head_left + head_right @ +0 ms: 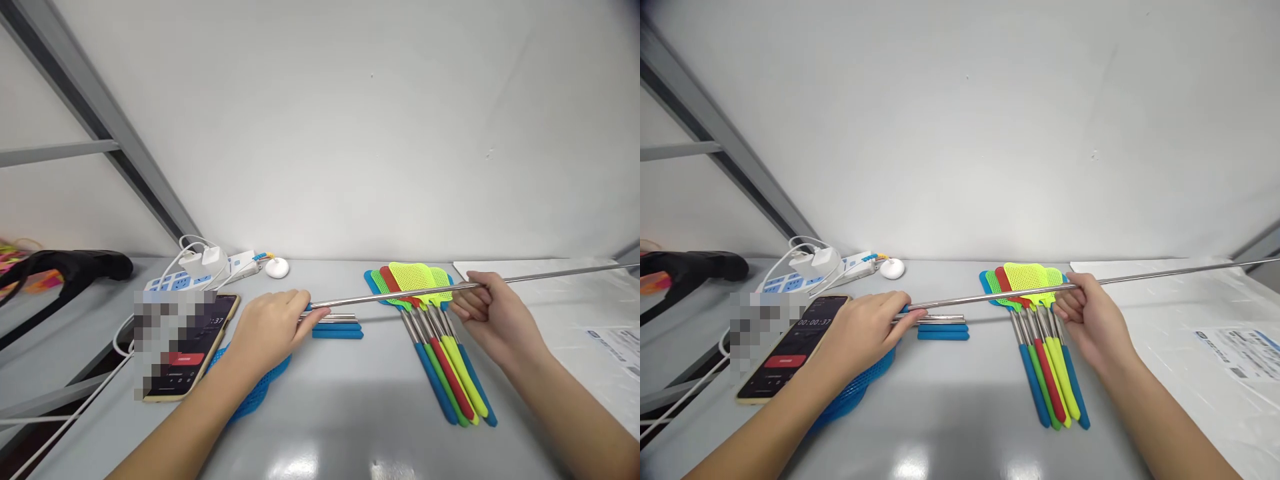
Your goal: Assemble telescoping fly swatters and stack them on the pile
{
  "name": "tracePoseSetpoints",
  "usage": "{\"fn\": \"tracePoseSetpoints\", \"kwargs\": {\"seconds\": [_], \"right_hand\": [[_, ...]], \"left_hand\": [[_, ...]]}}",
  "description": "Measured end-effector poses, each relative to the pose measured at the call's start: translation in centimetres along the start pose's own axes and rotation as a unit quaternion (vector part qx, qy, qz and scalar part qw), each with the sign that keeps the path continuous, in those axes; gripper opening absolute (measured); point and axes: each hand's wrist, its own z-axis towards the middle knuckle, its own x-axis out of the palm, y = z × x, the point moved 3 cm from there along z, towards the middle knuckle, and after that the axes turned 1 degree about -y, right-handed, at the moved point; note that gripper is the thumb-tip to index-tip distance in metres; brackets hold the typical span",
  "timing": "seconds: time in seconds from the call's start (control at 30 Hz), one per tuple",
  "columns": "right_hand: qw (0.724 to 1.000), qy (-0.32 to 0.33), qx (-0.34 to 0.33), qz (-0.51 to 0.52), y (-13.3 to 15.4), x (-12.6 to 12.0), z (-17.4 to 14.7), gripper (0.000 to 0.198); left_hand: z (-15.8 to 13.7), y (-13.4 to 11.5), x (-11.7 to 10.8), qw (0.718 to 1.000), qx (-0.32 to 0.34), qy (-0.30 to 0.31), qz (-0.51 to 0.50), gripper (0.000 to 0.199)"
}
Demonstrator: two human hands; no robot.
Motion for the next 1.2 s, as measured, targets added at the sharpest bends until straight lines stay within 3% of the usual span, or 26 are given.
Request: {"fn": "tracePoseSetpoints", "kwargs": {"seconds": [0.23,0.6,0.77,1.2], "right_hand": [[0.997,-0.032,-0.065,-0.028,0.5,-1.6,1.4,0.05],[0.994,-0.065,-0.084,-0.016,-0.6,0.3,-0.4,0.04],[0.997,-0.031,-0.055,-0.044,-2.5,1.8,-2.3,0.041],[0.992,0.018,-0.063,-0.108,-5.2,3.3,-5.0,0.046]], "left_hand": [[0.0,0.9,0.3,0.999,-0.002,-0.023,-0.032,0.049],[-0.9,0.1,-0.7,0.983,-0.068,-0.15,-0.078,0.049],[-1.2,-1.4,-0.2,0.984,-0.038,-0.137,-0.108,0.047],[-1.6,-3.5,0.6,0.977,0.008,-0.148,-0.156,0.041]]}}
